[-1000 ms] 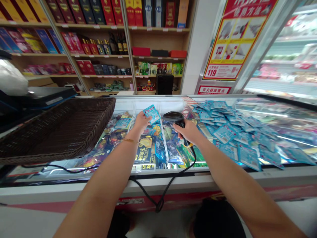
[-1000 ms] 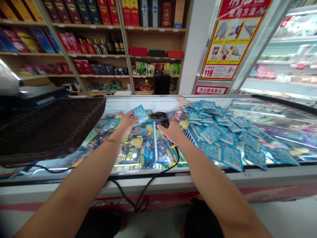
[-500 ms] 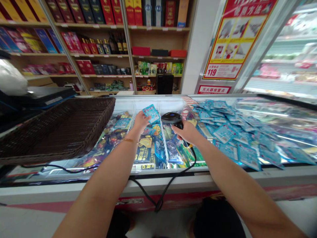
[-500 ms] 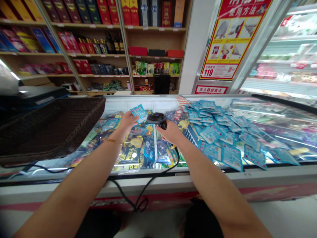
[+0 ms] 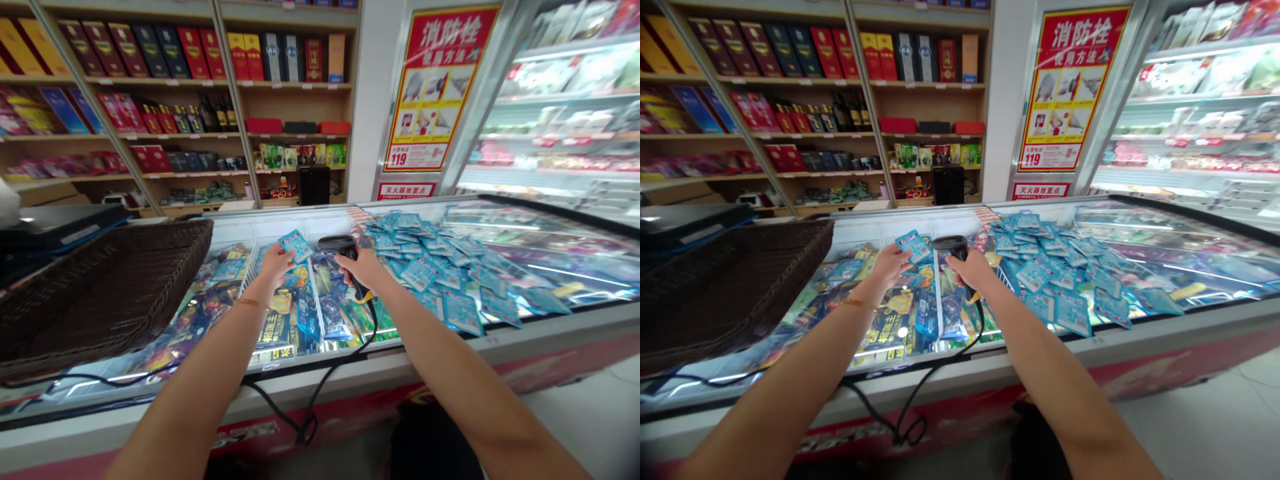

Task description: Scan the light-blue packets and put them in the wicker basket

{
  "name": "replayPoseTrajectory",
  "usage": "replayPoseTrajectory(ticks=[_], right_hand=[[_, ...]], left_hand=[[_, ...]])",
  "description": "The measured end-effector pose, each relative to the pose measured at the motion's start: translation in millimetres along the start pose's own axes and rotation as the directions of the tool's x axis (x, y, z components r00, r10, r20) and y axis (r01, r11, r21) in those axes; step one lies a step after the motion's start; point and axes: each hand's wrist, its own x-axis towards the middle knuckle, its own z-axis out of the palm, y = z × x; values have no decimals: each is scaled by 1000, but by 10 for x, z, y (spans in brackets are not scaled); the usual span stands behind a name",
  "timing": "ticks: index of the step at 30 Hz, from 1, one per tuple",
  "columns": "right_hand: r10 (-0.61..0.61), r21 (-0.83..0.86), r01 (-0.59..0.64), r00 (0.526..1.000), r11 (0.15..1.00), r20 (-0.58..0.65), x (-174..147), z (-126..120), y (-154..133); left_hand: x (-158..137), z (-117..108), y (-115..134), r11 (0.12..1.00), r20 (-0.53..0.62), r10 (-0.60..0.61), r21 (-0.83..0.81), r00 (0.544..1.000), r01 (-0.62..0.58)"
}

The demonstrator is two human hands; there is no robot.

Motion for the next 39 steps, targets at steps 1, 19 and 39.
replayPoseTrajectory(ticks=[1,19,39], right_hand=[[0,41,1,1000,999,-21,-13,-80,-20],[77,86,-39,859,996,-506,-498,-1815,49],[103,139,-47,900,989,-423,-220,-1236,25]], left_hand=[[-29,79,11,1000,24,-13,12,1000,12],[-465,2795,42,940,362,61,293,930,-176],[-61,1551,72,608,315,308,660,898,-441]])
